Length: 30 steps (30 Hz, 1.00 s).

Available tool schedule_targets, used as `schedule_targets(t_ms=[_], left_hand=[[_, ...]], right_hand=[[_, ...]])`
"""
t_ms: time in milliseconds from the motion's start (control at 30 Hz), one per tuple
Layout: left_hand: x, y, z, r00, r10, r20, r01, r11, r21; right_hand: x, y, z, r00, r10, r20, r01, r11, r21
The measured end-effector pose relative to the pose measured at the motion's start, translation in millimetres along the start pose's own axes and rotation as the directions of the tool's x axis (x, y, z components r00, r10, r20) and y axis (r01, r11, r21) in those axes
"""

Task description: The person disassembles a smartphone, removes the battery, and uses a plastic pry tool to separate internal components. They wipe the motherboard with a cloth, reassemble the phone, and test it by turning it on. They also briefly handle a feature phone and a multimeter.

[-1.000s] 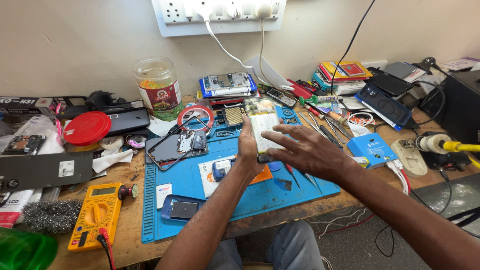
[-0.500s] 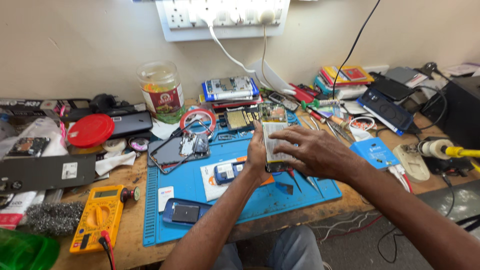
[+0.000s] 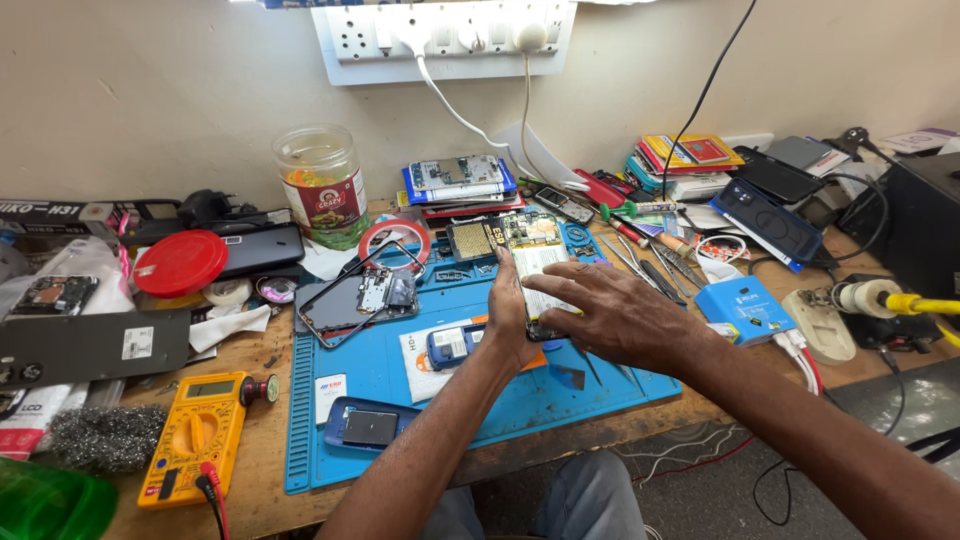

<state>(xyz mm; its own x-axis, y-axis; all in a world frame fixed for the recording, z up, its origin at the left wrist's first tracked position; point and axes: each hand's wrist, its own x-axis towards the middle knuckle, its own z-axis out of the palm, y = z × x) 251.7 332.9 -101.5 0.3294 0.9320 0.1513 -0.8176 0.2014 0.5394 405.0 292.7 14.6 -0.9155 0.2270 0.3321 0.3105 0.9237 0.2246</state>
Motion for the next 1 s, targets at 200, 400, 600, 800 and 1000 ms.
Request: schedule_targets(t_ms=[200,400,600,800,1000], left_hand=[[1,3,-1,0.998,0.003,-0.057,-0.003,1.0,0.002],[5,-12,-11,0.997,0.041,0.071,-0.039,0.999,-0.035],[3,-14,-8,0.999,-0.032,-0.023,0.031,0.998,-0.056],[8,2,-4,0.994,0.103,-0.04,-0.101,0.993,0.055],[5,26,-7,0.974,0.224,-0.029,-0.221,0.971,0.089]], right_hand=[[-3,2,6,0.999,-0.012,-0.042,0.012,1.0,-0.002],[-10,17,3,0.995,-0.027,-0.093,0.016,0.994,-0.111],[-18,22,0,0.983,-0.035,-0.182,-0.005,0.976,-0.216],[-49,25,13,0.774,0.361,-0.52,-0.361,0.927,0.106],[-77,45,61,0.762,0.549,-0.343,-0.557,0.826,0.086]])
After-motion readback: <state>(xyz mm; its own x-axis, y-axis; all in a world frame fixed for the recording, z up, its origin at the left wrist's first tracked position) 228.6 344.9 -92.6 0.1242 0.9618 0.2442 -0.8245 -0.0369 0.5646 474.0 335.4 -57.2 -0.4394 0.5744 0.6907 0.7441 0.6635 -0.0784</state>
